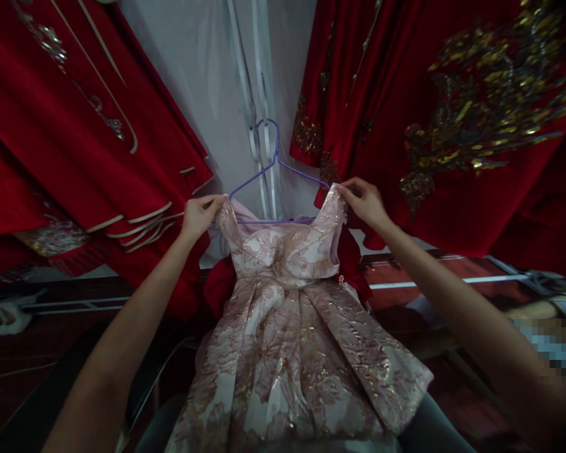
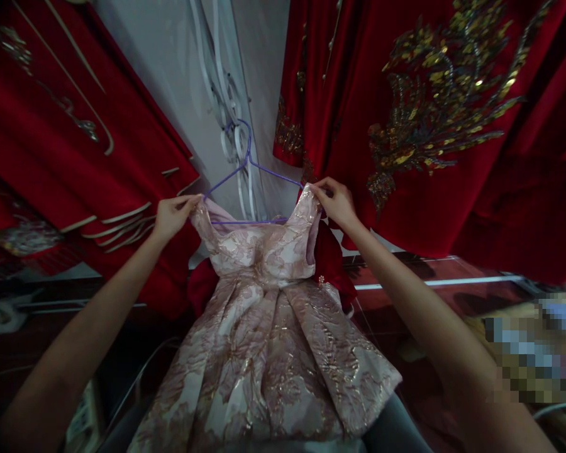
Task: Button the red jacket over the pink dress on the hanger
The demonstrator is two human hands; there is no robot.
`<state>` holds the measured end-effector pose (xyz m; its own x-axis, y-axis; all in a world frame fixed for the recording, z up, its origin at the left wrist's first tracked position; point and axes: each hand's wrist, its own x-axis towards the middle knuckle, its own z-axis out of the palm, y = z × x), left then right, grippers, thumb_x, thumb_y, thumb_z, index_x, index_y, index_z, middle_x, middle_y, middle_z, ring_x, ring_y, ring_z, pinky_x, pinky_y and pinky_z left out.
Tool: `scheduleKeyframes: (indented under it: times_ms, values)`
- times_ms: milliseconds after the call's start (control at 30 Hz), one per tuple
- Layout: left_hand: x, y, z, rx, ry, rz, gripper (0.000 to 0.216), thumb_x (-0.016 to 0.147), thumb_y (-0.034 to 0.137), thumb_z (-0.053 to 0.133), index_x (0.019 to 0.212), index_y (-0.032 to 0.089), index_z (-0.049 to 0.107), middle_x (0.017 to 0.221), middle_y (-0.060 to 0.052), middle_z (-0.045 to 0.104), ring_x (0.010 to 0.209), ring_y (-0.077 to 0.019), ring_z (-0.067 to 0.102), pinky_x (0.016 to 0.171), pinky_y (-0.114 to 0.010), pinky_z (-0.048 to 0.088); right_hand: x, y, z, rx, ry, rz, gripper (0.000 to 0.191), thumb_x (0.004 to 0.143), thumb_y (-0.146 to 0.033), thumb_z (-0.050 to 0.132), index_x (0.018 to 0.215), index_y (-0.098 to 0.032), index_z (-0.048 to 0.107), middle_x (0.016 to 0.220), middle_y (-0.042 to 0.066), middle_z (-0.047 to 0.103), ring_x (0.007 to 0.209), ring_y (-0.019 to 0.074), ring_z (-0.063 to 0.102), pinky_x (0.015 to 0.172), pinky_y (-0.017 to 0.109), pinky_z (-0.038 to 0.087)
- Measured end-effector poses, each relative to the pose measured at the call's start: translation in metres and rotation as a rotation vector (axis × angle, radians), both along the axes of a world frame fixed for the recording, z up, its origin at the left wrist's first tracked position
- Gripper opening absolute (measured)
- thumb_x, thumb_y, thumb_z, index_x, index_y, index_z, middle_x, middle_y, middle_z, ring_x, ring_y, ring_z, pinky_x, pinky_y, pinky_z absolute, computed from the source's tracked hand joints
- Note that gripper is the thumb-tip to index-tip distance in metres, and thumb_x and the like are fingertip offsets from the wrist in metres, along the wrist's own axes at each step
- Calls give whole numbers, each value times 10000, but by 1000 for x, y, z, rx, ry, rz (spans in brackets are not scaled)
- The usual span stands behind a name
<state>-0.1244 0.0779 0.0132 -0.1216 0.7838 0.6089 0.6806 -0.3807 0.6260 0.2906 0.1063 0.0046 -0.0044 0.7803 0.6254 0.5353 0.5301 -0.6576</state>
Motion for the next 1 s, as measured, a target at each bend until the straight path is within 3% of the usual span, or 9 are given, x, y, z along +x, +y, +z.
scheduleKeyframes:
  times_ms: [100, 167, 267, 367, 500, 633, 800, 900, 1000]
  values:
    - [-31, -3, -24, 24, -21, 157, 509, 795, 537, 499, 1031, 129, 693, 982, -79, 715, 888, -197, 645, 762, -248, 485, 13, 3, -10, -81, 104, -97, 371, 761, -606, 558, 840, -251, 633, 930, 83, 706, 893, 278, 646, 752, 425, 531]
    - [-52, -7, -47, -119, 15, 196, 516, 760, 557, 528, 910, 103, 722, 850, -101, 727, 804, -218, 655, 705, -268, 493, 21, -2, -26, -212, 175, -125, 331, 734, -579, 610, 785, -251, 622, 889, 96, 708, 851, 272, 656, 705, 404, 551]
    - [-61, -20, -72, -399, 76, -25, 495, 707, 570, 584, 847, 118, 729, 794, -90, 728, 718, -213, 655, 642, -271, 495, 27, -19, -56, -530, 248, -65, 274, 684, -473, 696, 700, -223, 583, 773, 94, 694, 693, 231, 656, 603, 377, 559]
    - [-32, -36, -69, -529, 152, -334, 447, 740, 555, 569, 820, 145, 728, 761, -60, 725, 664, -186, 643, 593, -252, 486, 26, -40, -75, -673, 85, 166, 263, 669, -435, 706, 701, -198, 596, 715, 67, 676, 627, 190, 633, 578, 337, 537]
    - [38, -40, -38, -252, 286, -470, 336, 826, 462, 532, 870, 187, 720, 869, -40, 725, 799, -175, 650, 743, -276, 500, 9, -63, -66, -503, -86, 442, 268, 764, -457, 610, 813, -193, 612, 766, 44, 680, 698, 171, 636, 646, 309, 510]
    - [95, -19, -26, 49, 421, -510, 254, 874, 360, 505, 905, 206, 706, 1105, -58, 679, 1047, -194, 593, 971, -386, 419, -19, -74, -40, -358, -92, 471, 251, 814, -442, 565, 855, -198, 610, 814, 46, 674, 750, 172, 638, 697, 314, 507]
    - [126, -3, -44, 92, 633, -473, 234, 882, 325, 494, 859, 191, 684, 1344, -60, 532, 1222, -224, 458, 1042, -445, 332, -32, -72, -31, -182, -22, 331, 266, 831, -453, 550, 878, -201, 619, 870, 62, 683, 790, 185, 636, 703, 308, 499]
    - [127, -13, -49, 59, 681, -435, 238, 889, 343, 483, 862, 202, 673, 1373, -34, 504, 1181, -228, 476, 1019, -457, 327, -20, -63, -43, -138, 71, 182, 287, 806, -472, 574, 868, -195, 620, 843, 60, 683, 767, 183, 638, 666, 292, 495]
    - [120, -36, -42, 50, 683, -440, 243, 898, 354, 470, 849, 214, 662, 1367, -4, 512, 1180, -220, 471, 1003, -444, 323, -1, -54, -62, -128, 229, 28, 305, 764, -487, 611, 819, -186, 609, 793, 57, 669, 722, 173, 630, 629, 278, 492]
